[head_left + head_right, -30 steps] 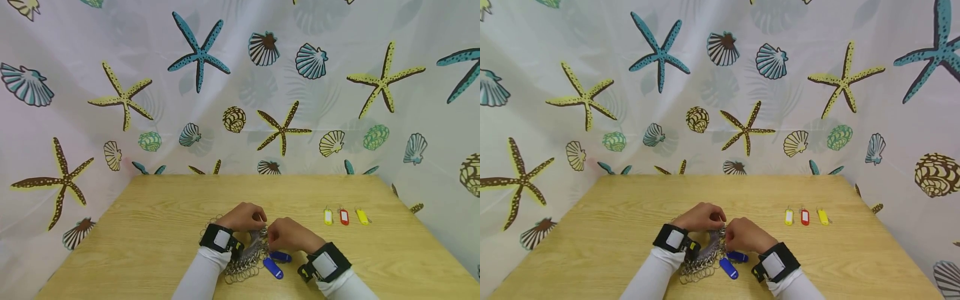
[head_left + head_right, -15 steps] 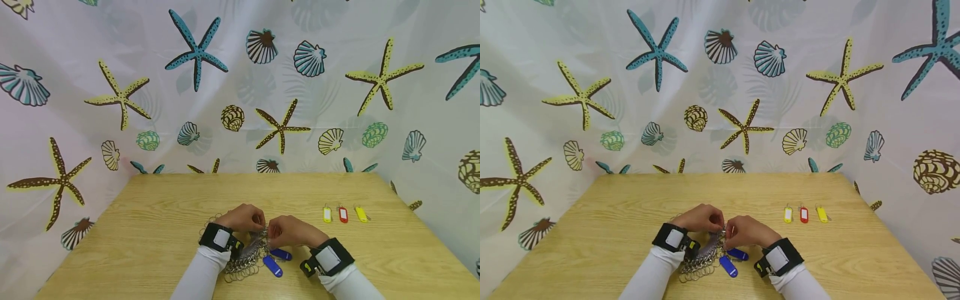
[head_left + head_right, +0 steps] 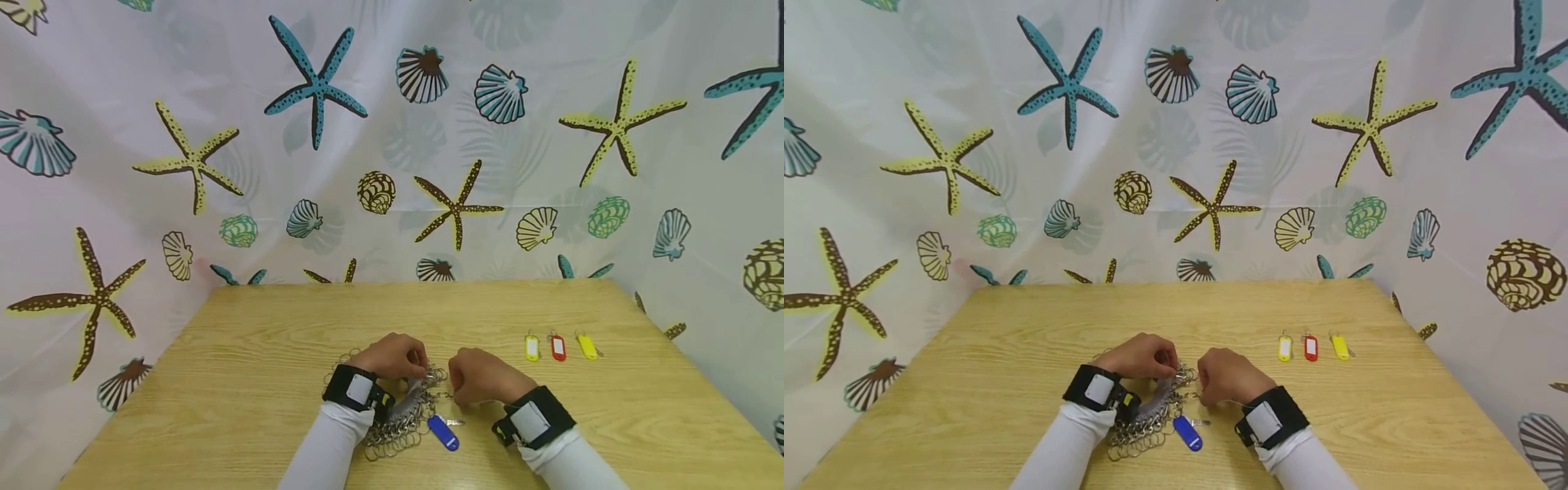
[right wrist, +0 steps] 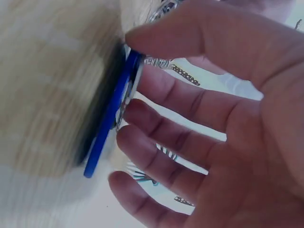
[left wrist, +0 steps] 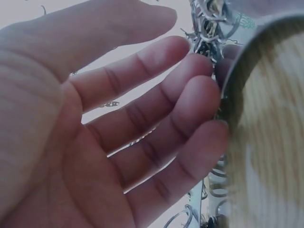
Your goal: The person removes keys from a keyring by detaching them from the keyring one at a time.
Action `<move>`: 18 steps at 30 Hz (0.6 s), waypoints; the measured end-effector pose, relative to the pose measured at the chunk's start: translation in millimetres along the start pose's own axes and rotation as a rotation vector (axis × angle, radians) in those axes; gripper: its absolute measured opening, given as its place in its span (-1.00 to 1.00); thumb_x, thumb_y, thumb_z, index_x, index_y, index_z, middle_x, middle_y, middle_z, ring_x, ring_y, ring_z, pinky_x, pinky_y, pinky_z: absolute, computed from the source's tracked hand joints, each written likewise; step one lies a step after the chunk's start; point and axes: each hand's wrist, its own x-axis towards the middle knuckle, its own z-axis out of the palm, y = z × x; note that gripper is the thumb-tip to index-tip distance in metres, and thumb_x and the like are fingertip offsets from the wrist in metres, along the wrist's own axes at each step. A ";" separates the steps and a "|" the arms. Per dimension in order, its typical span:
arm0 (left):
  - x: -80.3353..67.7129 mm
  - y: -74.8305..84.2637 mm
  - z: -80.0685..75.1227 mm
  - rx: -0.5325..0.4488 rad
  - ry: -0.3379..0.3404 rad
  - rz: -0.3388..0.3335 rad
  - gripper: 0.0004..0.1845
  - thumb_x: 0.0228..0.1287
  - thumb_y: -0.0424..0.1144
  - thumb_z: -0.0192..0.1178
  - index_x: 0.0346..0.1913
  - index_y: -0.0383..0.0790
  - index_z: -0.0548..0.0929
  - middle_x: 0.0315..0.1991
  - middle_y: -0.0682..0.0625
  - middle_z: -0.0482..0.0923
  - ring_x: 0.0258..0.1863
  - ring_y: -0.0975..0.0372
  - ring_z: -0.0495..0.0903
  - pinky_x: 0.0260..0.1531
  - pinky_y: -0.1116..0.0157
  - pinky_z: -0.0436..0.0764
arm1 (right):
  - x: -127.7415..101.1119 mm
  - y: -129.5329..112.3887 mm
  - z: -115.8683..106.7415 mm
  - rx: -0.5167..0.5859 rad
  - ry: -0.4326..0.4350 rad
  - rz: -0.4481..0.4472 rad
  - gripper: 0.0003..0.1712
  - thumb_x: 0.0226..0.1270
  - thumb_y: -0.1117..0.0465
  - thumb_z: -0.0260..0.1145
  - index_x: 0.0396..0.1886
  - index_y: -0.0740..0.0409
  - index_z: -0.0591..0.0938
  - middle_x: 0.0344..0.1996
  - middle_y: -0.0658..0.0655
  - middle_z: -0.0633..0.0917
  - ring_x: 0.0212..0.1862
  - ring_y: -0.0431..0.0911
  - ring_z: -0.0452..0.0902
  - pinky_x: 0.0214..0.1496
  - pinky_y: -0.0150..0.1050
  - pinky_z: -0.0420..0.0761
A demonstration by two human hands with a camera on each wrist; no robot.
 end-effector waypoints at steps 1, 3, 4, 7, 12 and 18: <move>0.4 -0.2 -0.3 0.000 0.003 0.004 -0.96 0.26 -0.22 0.29 -0.30 -0.10 0.69 -0.40 0.16 0.60 -0.43 0.37 0.56 -0.37 0.38 0.53 | 0.2 -0.3 -0.4 -0.021 0.014 0.002 -0.74 -0.14 0.37 0.45 -0.64 0.02 0.52 -0.64 -0.06 0.50 -0.58 -0.15 0.40 -0.51 -0.23 0.36; 1.8 -0.3 -1.3 0.004 0.010 0.014 -0.95 0.28 -0.22 0.28 -0.29 -0.10 0.68 -0.41 0.16 0.60 -0.43 0.37 0.56 -0.36 0.38 0.53 | 0.8 -1.2 -1.3 -0.068 0.043 0.000 -0.75 -0.10 0.34 0.46 -0.61 -0.01 0.54 -0.61 -0.09 0.51 -0.53 -0.16 0.41 -0.43 -0.16 0.37; 2.5 0.2 -1.8 0.003 0.013 0.017 -0.94 0.27 -0.21 0.28 -0.30 -0.11 0.68 -0.42 0.16 0.60 -0.43 0.37 0.56 -0.36 0.38 0.53 | 1.0 -1.7 -1.6 -0.090 0.056 0.003 -0.76 -0.08 0.32 0.46 -0.59 -0.02 0.54 -0.60 -0.10 0.51 -0.51 -0.16 0.41 -0.39 -0.12 0.38; 4.1 2.2 -3.2 -0.004 0.017 0.025 -0.96 0.27 -0.22 0.28 -0.31 -0.10 0.67 -0.43 0.14 0.61 -0.45 0.36 0.56 -0.36 0.38 0.52 | 1.6 -2.9 -3.1 -0.131 0.081 0.008 -0.80 -0.02 0.28 0.43 -0.57 -0.06 0.56 -0.58 -0.14 0.51 -0.47 -0.16 0.41 -0.29 -0.05 0.35; 4.1 5.1 -2.1 -0.019 0.009 0.029 -0.95 0.27 -0.22 0.28 -0.33 -0.09 0.66 -0.45 0.14 0.61 -0.47 0.37 0.56 -0.38 0.39 0.52 | 3.8 1.4 -2.3 -0.056 0.102 -0.034 -0.80 0.08 0.30 0.36 -0.62 -0.03 0.55 -0.64 -0.12 0.49 -0.54 -0.19 0.38 -0.40 -0.20 0.37; 3.9 6.0 0.4 -0.050 -0.032 0.027 -0.95 0.26 -0.17 0.30 -0.28 -0.04 0.70 -0.43 0.18 0.60 -0.46 0.37 0.56 -0.42 0.40 0.53 | 6.9 9.4 -1.9 0.163 0.124 -0.144 -0.85 0.27 0.32 0.24 -0.49 0.05 0.56 -0.61 -0.08 0.52 -0.58 -0.23 0.38 -0.49 -0.33 0.37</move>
